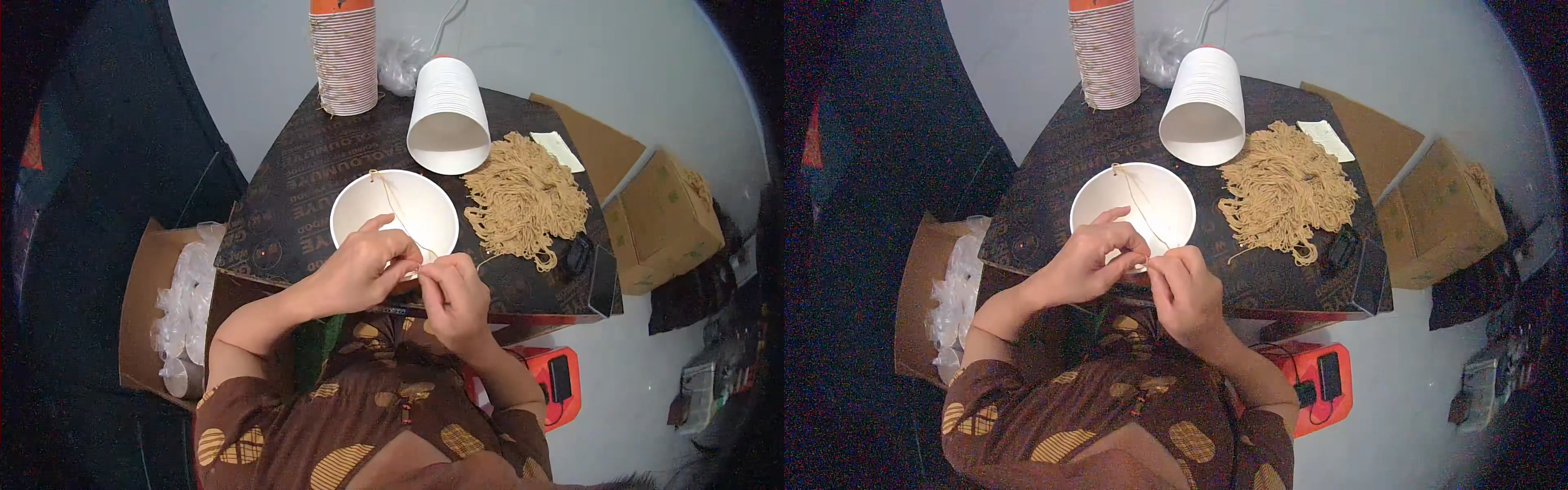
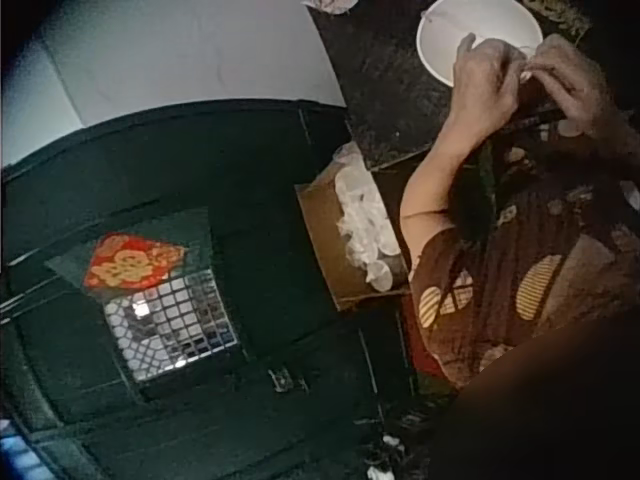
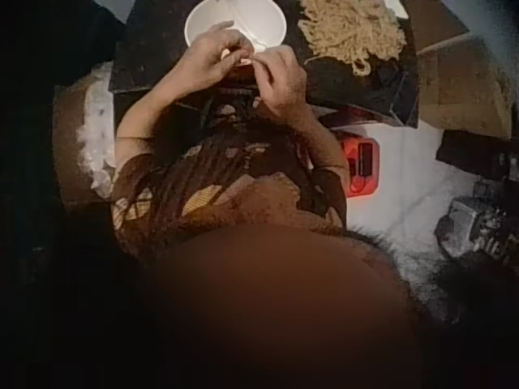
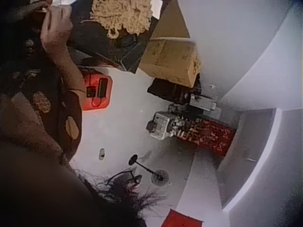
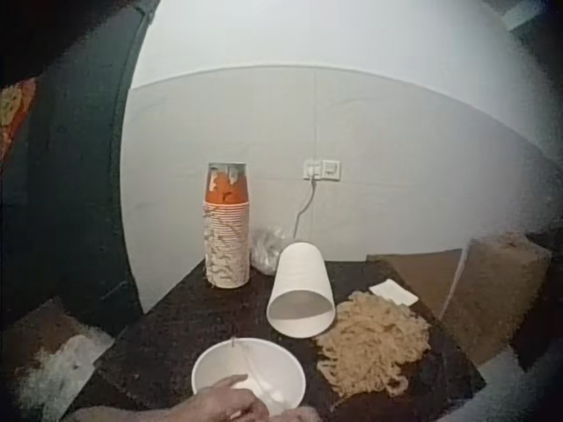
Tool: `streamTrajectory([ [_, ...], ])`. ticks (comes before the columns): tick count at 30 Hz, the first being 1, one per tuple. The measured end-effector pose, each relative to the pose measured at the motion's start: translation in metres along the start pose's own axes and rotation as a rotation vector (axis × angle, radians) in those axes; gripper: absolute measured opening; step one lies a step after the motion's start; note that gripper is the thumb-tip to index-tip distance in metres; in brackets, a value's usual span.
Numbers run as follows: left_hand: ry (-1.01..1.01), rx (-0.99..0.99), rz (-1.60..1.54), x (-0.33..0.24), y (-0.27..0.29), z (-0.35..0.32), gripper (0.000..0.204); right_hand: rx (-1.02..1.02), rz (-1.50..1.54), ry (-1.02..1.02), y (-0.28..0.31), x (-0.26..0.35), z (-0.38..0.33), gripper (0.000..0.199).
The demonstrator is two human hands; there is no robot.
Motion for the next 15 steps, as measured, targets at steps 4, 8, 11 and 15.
streamTrajectory([
  [4, -0.05, -0.057, 0.044, 0.005, -0.004, -0.003, 0.004, -0.016, 0.147, -0.138, -0.002, 0.001, 0.0, 0.011],
  [8, -0.023, -0.072, 0.027, 0.001, -0.007, 0.001, 0.006, -0.032, 0.205, -0.196, 0.004, 0.002, 0.001, 0.008],
  [11, -0.135, -0.064, 0.065, 0.004, -0.005, -0.006, 0.01, -0.044, 0.223, -0.218, 0.002, 0.003, 0.001, 0.007],
  [15, -0.167, -0.037, 0.086, 0.001, 0.001, -0.007, 0.014, -0.045, 0.178, -0.19, 0.001, 0.003, 0.001, 0.007],
])
Point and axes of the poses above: each hand's wrist, its own z-axis towards the middle knuckle, its own y-axis out of the back of the hand, x = y × z, the point moved 1 cm from there along z, towards the middle knuckle, and after that the axes turned 8 degrees about z, right-handed, at the moved point
